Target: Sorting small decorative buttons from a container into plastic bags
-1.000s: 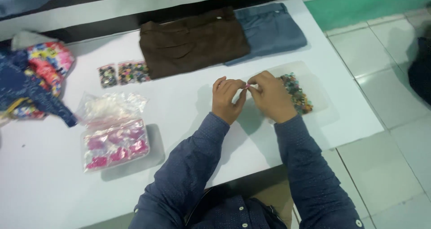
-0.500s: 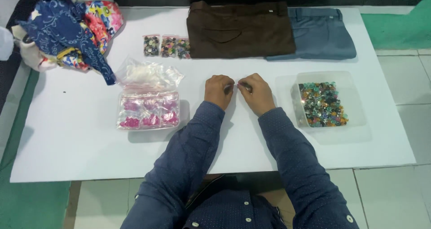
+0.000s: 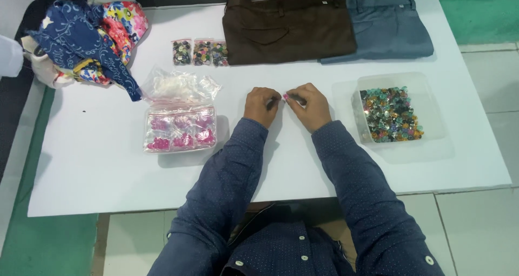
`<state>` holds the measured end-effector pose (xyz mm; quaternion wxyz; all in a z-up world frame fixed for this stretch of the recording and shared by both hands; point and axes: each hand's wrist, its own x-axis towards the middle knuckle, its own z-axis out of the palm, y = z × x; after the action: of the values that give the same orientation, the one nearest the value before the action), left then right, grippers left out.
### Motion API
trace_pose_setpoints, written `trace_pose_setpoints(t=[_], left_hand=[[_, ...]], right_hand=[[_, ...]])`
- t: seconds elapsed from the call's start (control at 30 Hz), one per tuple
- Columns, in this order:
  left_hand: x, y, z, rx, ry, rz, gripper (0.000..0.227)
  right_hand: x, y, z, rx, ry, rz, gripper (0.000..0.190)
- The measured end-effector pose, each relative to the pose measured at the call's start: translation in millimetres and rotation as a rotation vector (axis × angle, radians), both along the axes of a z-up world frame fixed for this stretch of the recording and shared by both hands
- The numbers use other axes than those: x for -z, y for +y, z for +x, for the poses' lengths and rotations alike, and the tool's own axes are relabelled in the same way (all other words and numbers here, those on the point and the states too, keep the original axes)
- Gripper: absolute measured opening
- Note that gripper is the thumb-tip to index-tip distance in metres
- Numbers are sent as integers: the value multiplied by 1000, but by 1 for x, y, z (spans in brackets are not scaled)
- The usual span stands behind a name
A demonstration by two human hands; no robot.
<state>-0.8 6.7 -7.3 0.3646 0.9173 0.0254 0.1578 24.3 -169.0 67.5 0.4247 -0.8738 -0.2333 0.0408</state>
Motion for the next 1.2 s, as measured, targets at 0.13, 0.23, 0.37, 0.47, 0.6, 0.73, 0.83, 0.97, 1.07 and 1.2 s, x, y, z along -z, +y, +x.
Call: trace_pose_setpoints(t=[0.13, 0.23, 0.37, 0.47, 0.6, 0.73, 0.83, 0.97, 1.07, 1.2], left_hand=[[-4, -1, -1, 16, -7, -21, 17], [-9, 1, -2, 5, -5, -21, 18], [-16, 0, -10, 11, 0, -58, 16], [-4, 2, -4, 18, -62, -71, 16], [10, 4, 0, 23, -208, -53, 14], [-6, 0, -2, 79, -275, -41, 11], [-11, -7, -5, 62, -355, -48, 18], [-39, -32, -13, 101, -425, -17, 15], [-58, -58, -14, 204, -469, -12, 18], [-84, -99, -13, 353, -461, -71, 18]], right_hand=[[7, -1, 6, -3, 14, -16, 16], [2, 0, 5, 2, 48, -16, 15], [3, 0, 4, 4, 51, -27, 15], [15, -1, 9, -5, 5, -7, 16], [39, -8, 15, -28, -82, 32, 22], [40, -16, 5, -6, -114, 42, 26], [16, -27, -18, -14, -44, -13, 31], [-23, -64, -46, -66, -87, 60, 30], [-56, -113, -51, 6, -134, 85, 33], [-83, -187, -38, 219, -154, -66, 28]])
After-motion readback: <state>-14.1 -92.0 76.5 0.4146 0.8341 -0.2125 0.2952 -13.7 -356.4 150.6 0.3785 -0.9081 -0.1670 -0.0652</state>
